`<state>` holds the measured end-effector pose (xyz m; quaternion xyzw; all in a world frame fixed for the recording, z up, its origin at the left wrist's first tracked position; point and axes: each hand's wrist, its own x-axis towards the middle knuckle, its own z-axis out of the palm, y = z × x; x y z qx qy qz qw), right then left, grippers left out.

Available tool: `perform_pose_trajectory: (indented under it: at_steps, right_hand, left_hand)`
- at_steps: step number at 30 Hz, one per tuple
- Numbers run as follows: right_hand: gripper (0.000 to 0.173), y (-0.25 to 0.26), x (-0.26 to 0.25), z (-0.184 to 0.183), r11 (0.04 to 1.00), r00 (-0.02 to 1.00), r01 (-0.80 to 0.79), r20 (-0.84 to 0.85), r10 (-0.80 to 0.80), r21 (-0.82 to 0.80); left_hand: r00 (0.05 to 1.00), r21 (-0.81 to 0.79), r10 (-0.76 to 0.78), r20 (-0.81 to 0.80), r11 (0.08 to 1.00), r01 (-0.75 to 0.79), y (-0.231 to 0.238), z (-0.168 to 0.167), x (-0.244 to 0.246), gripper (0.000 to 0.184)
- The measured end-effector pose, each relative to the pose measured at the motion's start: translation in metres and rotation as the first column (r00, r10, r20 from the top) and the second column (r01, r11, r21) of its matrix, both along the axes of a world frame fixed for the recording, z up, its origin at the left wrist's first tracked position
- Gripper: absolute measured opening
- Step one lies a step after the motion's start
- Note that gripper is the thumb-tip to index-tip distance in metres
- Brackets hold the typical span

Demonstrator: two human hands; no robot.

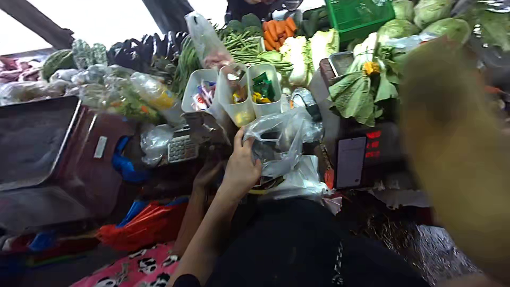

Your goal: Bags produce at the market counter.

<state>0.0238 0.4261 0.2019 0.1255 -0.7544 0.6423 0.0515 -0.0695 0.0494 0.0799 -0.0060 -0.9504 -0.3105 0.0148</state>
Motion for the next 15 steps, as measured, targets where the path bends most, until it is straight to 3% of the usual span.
perform_pose_trajectory:
  at_steps: [2,4,6,9,11,13,14,15]
  right_hand:
    - [0.080,-0.037,-0.005,-0.012,0.959,0.945,-0.255,0.177,0.274,-0.124]
    - [0.079,-0.064,-0.018,-0.044,0.919,0.859,-0.352,0.328,0.392,-0.177]
    - [0.075,-0.085,-0.034,-0.071,0.903,0.733,-0.341,0.526,0.430,-0.263]
    - [0.048,-0.124,-0.052,-0.100,0.880,0.486,-0.099,0.749,0.450,-0.465]
    - [0.042,-0.149,-0.057,-0.117,0.910,0.426,-0.018,0.821,0.381,-0.413]
    - [0.053,-0.166,-0.059,-0.138,0.954,0.460,-0.134,0.836,0.300,-0.269]
    - [0.060,-0.173,-0.060,-0.148,0.962,0.482,-0.200,0.835,0.263,-0.188]
    - [0.064,-0.179,-0.062,-0.157,0.958,0.510,-0.267,0.828,0.232,-0.104]
  left_hand:
    - [0.998,0.064,0.016,-0.057,0.998,-0.013,0.002,-0.001,0.005,0.067]
    - [0.980,0.128,0.071,-0.187,0.991,-0.047,0.006,-0.007,0.013,0.075]
    - [0.954,0.158,0.107,-0.280,0.985,-0.064,0.014,-0.015,0.024,0.072]
    - [0.913,0.192,0.109,-0.394,0.981,-0.034,0.029,-0.040,0.044,0.050]
    - [0.837,0.237,0.208,-0.506,0.967,-0.097,0.028,-0.055,0.055,0.040]
    - [0.749,0.242,0.302,-0.589,0.951,-0.192,0.009,-0.052,0.064,0.063]
    - [0.719,0.215,0.325,-0.615,0.946,-0.243,-0.005,-0.047,0.065,0.068]
    - [0.690,0.167,0.330,-0.645,0.941,-0.294,-0.020,-0.044,0.066,0.061]
